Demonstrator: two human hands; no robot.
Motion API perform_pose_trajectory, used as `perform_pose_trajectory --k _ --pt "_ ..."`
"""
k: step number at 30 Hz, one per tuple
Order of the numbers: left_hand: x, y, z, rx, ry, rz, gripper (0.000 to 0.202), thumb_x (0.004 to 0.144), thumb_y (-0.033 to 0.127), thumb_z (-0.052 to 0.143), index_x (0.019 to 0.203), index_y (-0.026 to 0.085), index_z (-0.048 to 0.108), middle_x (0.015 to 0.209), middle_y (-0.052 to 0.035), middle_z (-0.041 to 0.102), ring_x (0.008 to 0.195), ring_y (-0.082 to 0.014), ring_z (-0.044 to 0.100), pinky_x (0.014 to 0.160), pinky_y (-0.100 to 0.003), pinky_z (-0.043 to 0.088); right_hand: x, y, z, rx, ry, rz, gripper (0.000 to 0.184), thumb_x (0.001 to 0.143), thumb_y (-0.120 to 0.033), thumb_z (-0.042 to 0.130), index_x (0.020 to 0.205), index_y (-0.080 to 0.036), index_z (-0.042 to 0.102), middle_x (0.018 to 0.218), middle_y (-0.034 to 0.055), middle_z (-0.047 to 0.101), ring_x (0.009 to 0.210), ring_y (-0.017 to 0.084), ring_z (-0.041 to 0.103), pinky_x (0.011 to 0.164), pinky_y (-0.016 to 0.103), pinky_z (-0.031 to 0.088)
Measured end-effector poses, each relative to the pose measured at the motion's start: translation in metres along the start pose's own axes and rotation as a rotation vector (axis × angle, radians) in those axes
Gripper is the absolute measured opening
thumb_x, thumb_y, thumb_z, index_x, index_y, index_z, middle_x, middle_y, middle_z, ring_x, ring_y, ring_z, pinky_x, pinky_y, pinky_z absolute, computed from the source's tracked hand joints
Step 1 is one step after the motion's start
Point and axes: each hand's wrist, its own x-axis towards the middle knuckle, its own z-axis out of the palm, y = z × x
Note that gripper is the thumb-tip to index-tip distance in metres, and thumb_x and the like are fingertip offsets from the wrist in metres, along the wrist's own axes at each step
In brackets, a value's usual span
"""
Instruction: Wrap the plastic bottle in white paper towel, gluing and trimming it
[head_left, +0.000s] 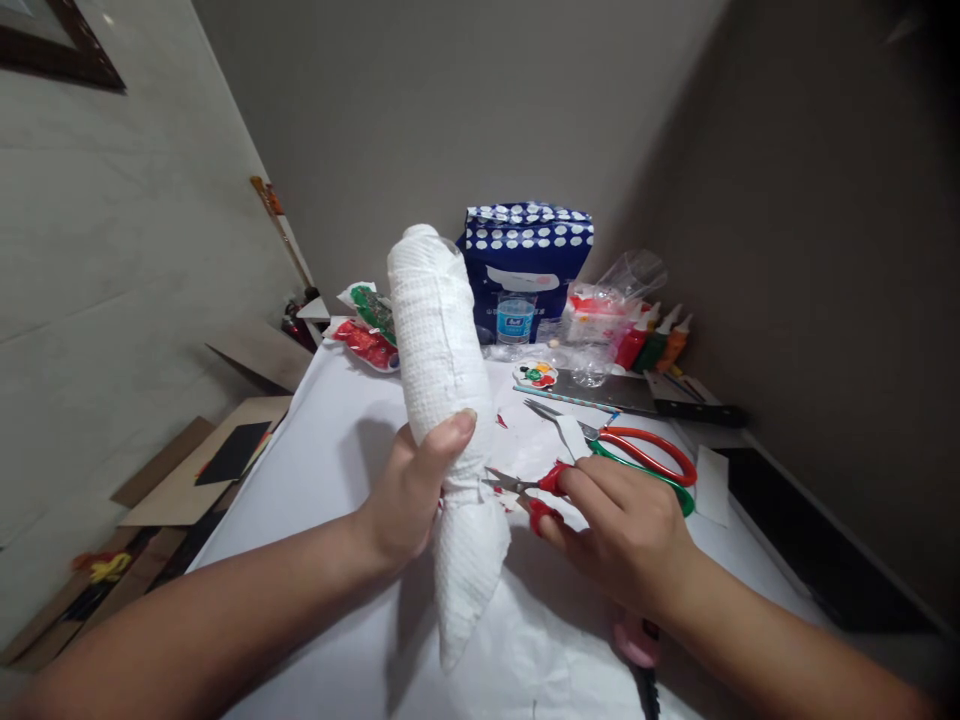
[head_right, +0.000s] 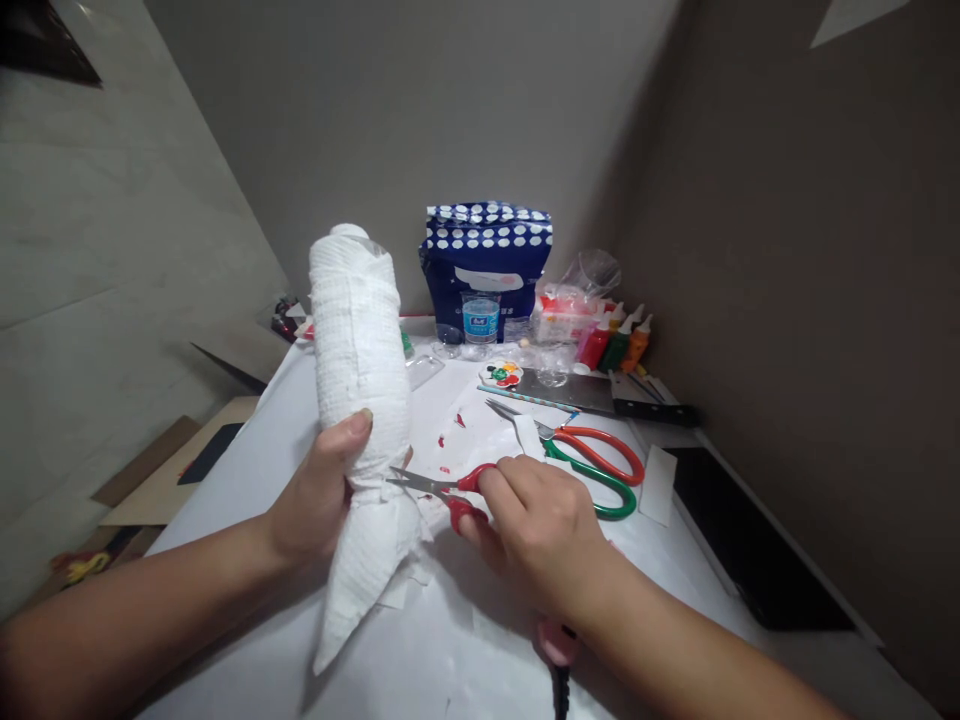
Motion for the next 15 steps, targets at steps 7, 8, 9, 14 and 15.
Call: perform_pose_trajectory --k 7,8,9,14,15 --pt "-0.0016 -0.0009 0.0026 -0.004 -0.016 0.010 0.048 0.084 0.042 0.062 0.120 0.011 0.063 0.084 -0.0102 0.074 0.080 -0.0272 0.070 0.072 -0.034 0.055 0.0007 -0.0023 -0.0008 -0.013 0.008 0.001 0.021 0.086 -0.024 0.057 0.066 -0.018 0.058 0.058 0.0011 0.050 0.053 0.016 0.042 0.051 0.029 0.031" --pt "-0.0015 -0.0010 0.0029 -0.010 -0.017 0.011 0.048 0.083 0.042 0.062 0.120 0.011 0.063 0.084 -0.0101 0.074 0.080 -0.0271 0.070 0.071 -0.033 0.055 0.0014 -0.0028 -0.0012 -0.015 0.011 -0.005 0.022 0.087 -0.023 0.057 0.065 -0.018 0.058 0.057 0.0012 0.050 0.052 0.016 0.042 0.051 0.029 0.031" --pt "-0.0013 -0.0010 0.0030 -0.017 -0.018 0.008 0.048 0.083 0.042 0.063 0.120 0.011 0.062 0.084 -0.0100 0.074 0.080 -0.0270 0.070 0.071 -0.033 0.056 0.0023 -0.0031 -0.0015 -0.018 0.016 -0.011 0.023 0.087 -0.022 0.056 0.064 -0.018 0.058 0.057 0.0014 0.050 0.052 0.016 0.041 0.050 0.029 0.030" --pt "-0.0006 -0.0002 0.0043 -0.043 -0.029 -0.013 0.046 0.083 0.042 0.063 0.117 0.011 0.063 0.087 -0.0098 0.074 0.082 -0.0266 0.069 0.070 -0.032 0.056 0.0056 -0.0036 -0.0015 -0.053 0.040 -0.033 0.026 0.087 -0.017 0.056 0.061 -0.017 0.057 0.055 0.0012 0.048 0.051 0.015 0.037 0.050 0.029 0.028" --pt "-0.0006 0.0000 0.0047 -0.044 -0.026 -0.010 0.045 0.083 0.042 0.063 0.117 0.011 0.063 0.087 -0.0096 0.074 0.082 -0.0264 0.069 0.070 -0.032 0.056 0.0058 -0.0036 -0.0013 -0.063 0.043 -0.035 0.026 0.087 -0.016 0.056 0.060 -0.017 0.057 0.054 0.0012 0.048 0.051 0.015 0.037 0.050 0.029 0.028"
